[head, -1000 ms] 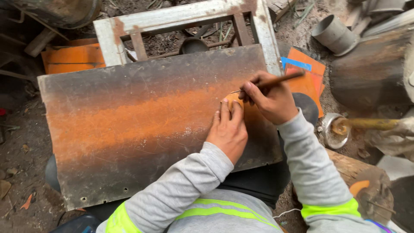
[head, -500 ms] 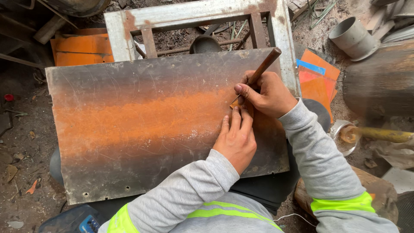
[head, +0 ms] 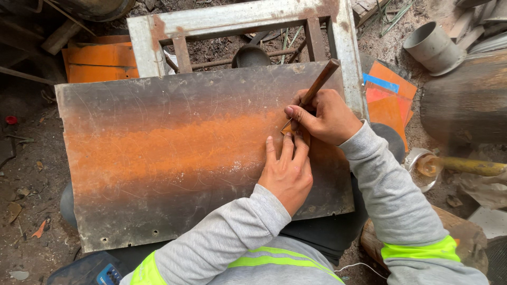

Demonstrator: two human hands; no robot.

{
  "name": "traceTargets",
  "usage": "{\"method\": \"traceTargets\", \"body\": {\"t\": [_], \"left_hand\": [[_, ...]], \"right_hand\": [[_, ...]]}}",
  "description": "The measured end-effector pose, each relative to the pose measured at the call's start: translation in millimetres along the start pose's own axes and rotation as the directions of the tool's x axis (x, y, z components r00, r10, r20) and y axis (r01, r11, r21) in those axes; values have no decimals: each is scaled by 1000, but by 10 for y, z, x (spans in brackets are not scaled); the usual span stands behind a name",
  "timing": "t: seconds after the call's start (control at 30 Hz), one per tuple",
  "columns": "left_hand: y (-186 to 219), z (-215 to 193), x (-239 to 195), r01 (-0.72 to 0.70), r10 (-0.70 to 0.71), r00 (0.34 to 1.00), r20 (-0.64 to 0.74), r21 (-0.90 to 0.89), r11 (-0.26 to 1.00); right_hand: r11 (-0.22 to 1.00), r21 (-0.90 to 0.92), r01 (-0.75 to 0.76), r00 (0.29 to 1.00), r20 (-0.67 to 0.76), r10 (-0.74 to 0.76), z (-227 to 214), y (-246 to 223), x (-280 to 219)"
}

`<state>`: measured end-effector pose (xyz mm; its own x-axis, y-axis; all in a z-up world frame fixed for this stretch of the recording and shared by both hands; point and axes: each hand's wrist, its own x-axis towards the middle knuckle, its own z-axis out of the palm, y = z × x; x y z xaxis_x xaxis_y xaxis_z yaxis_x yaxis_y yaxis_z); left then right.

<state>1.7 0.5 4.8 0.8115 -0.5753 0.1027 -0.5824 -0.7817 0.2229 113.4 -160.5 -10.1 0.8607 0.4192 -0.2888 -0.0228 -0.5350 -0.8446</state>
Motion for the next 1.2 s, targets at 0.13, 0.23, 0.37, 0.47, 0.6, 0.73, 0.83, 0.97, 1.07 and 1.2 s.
{"method": "traceTargets", "body": {"t": [0.13, 0.23, 0.37, 0.47, 0.6, 0.73, 0.83, 0.97, 1.07, 1.2], "left_hand": [[2, -4, 15, 14, -14, 1000, 2, -11, 1000], [5, -19, 10, 15, -15, 1000, 1, 6, 1000], [7, -6, 17, 21, -21, 1000, 11, -13, 1000], [10, 32, 9, 35, -35, 999, 7, -16, 999], [4, 62, -18, 38, -38, 999, -19, -8, 999], [-43, 68, -5, 29, -30, 999, -16, -76, 997], [-172, 37, -6, 39, -40, 999, 1, -217, 975], [-299, 29, -39, 51, -61, 998, -27, -288, 956], [-349, 65, -56, 40, -55, 998, -36, -324, 945], [-378, 123, -83, 18, -49, 996, -74, -367, 930]], "right_hand": [[998, 64, 7, 999, -34, -5, -21, 9, 4], [1000, 28, 2, 999, -46, -1, -19, -13, -20], [999, -40, 11, 998, -60, -13, -10, -40, -16], [994, -94, 51, 994, -92, -60, -4, -35, -55], [936, -332, 117, 957, -213, -196, -95, -24, -110], [979, -192, 72, 917, -373, -141, -592, -52, -547], [984, -86, 154, 848, -501, -176, -831, -128, -1046], [986, -9, 169, 874, -461, -154, -672, -124, -1335], [984, 147, 103, 915, -401, -36, -181, -73, -1291], [975, 171, 139, 929, -365, -69, 405, -88, -1249]]}}
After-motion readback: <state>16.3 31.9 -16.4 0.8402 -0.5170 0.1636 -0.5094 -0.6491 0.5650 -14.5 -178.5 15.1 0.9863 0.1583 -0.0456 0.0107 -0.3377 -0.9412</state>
